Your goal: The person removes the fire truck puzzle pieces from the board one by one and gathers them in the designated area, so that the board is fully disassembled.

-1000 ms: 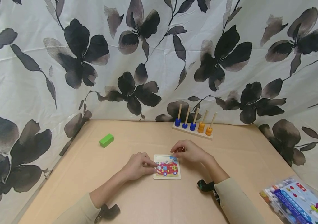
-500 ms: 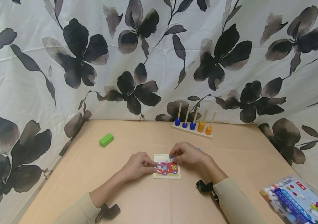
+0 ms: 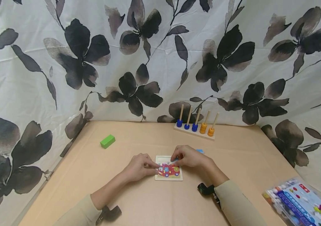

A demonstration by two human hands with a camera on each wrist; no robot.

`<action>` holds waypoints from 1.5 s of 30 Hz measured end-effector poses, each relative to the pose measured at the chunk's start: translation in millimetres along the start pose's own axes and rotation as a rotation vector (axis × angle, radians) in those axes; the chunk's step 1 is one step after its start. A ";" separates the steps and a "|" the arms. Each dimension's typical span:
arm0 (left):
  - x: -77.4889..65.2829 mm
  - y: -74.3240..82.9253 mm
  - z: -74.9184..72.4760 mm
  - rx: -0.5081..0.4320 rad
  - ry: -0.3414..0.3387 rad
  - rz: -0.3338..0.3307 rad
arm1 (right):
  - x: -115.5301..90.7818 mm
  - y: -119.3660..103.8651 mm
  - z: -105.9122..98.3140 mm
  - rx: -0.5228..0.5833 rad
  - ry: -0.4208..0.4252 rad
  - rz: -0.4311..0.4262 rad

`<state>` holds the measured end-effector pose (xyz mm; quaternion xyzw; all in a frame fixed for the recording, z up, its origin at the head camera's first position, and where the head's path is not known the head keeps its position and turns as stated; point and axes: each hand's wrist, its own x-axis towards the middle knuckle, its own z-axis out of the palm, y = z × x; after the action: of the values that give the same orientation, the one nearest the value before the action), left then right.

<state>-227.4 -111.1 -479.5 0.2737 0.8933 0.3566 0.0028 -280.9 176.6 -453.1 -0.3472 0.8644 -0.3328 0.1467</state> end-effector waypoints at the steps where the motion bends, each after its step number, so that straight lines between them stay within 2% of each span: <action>1: 0.0 0.0 0.1 -0.003 0.001 0.000 | -0.1 0.4 0.2 -0.002 0.001 -0.001; 20: -0.2 -0.1 1.7 -0.018 -0.010 -0.017 | -0.3 -2.2 1.6 -0.016 -0.009 0.004; 45: 0.6 1.2 1.0 -0.028 -0.019 -0.038 | 2.1 -1.9 1.7 -0.011 0.027 -0.009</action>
<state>-227.1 -109.5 -479.4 0.2602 0.8932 0.3661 0.0219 -280.6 173.4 -453.1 -0.3473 0.8667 -0.3331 0.1316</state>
